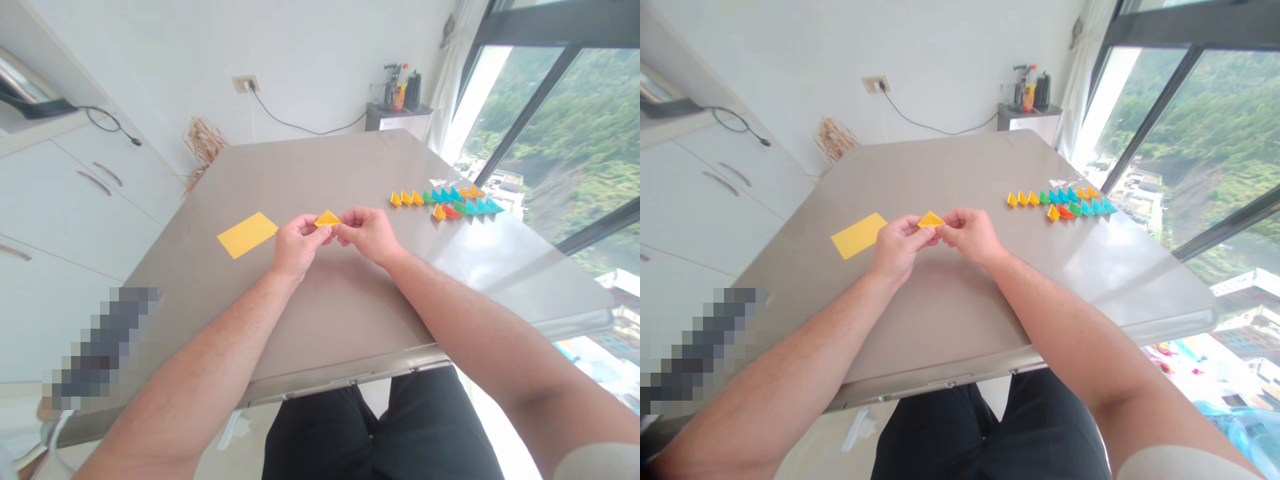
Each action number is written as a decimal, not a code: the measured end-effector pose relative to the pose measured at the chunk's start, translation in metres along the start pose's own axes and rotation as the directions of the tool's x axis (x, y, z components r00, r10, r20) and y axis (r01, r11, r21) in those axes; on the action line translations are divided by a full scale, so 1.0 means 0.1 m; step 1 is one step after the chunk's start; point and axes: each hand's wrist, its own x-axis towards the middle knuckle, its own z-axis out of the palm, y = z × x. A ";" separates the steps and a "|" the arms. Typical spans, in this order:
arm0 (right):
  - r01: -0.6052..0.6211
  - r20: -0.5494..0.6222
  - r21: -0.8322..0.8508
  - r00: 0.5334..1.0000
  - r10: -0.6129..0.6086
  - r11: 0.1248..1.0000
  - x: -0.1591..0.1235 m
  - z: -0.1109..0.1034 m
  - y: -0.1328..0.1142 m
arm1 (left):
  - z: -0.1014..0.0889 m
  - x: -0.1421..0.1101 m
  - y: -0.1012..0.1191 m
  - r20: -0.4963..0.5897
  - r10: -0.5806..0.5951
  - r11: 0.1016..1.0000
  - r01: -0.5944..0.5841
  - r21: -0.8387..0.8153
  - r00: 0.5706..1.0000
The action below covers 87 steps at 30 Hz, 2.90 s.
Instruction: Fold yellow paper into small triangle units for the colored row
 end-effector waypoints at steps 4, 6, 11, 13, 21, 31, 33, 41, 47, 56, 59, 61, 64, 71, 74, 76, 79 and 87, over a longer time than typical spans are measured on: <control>0.000 0.012 -0.025 1.000 0.000 1.000 0.00 0.00 0.01 | 0.00 -0.01 0.01 0.024 0.000 1.000 -0.001 0.026 1.000; 0.001 0.022 -0.021 1.000 -0.001 1.000 0.00 0.00 0.00 | 0.00 -0.01 0.01 0.018 0.000 1.000 0.000 0.030 1.000; 0.006 0.031 -0.005 0.999 -0.006 1.000 -0.02 -0.01 -0.02 | 0.00 -0.01 0.02 0.001 0.003 0.999 -0.003 0.036 1.000; 0.006 0.036 0.007 0.999 -0.007 1.000 -0.02 0.00 -0.02 | 0.00 -0.01 0.03 -0.007 0.003 0.999 -0.003 0.036 1.000; 0.005 0.054 0.056 0.998 -0.008 0.998 -0.02 -0.01 -0.02 | -0.01 -0.01 0.01 0.016 0.003 0.998 -0.004 0.061 1.000; -0.015 0.083 0.085 0.997 0.008 0.996 -0.03 -0.01 -0.03 | 0.01 -0.01 -0.02 -0.023 0.043 0.994 -0.040 0.097 0.999; -0.015 0.077 0.120 0.997 0.006 0.993 -0.01 -0.01 -0.02 | 0.01 -0.01 0.00 -0.022 0.033 0.997 -0.032 0.076 0.999; -0.016 0.064 0.179 0.998 0.005 0.984 0.00 -0.01 0.01 | 0.02 -0.02 0.03 -0.021 -0.020 1.000 0.020 -0.004 1.000; -0.018 0.073 0.151 0.997 0.007 0.988 -0.01 0.00 0.01 | 0.01 -0.01 0.03 -0.023 -0.015 1.000 0.016 0.011 1.000; -0.016 0.032 0.192 0.999 0.010 0.981 0.01 0.01 0.02 | 0.02 -0.01 0.03 -0.019 -0.058 0.995 0.057 -0.080 0.998; -0.016 0.041 0.190 0.999 0.009 0.982 0.00 0.01 0.02 | 0.02 -0.01 0.04 -0.026 -0.062 0.996 0.060 -0.070 0.998; -0.012 0.045 0.154 0.999 0.005 0.988 -0.01 0.01 0.01 | 0.02 -0.01 0.04 -0.029 -0.055 0.998 0.053 -0.041 0.998; -0.004 0.024 0.083 1.000 0.002 0.997 -0.02 0.01 0.01 | 0.02 -0.01 0.03 -0.026 -0.051 0.999 0.051 -0.008 0.998; -0.002 0.013 0.028 1.000 0.002 1.000 -0.03 0.01 0.00 | 0.03 -0.03 0.02 -0.043 0.010 0.999 -0.009 0.043 0.999; 0.006 0.023 0.040 1.000 -0.007 0.999 -0.03 0.02 0.01 | 0.02 -0.02 0.02 -0.034 -0.006 1.000 0.007 0.010 0.999; 0.013 0.023 0.058 1.000 -0.015 0.998 -0.03 0.02 0.01 | 0.02 -0.02 0.02 -0.031 -0.026 0.999 0.026 -0.022 0.999; 0.023 0.022 0.088 0.999 -0.025 0.996 -0.02 0.03 0.02 | 0.02 -0.02 0.03 -0.027 -0.056 0.997 0.054 -0.061 0.998; -0.016 -0.009 0.067 1.000 0.016 0.998 -0.01 0.03 0.04 | 0.02 -0.03 0.02 -0.008 -0.040 0.999 0.040 -0.013 0.999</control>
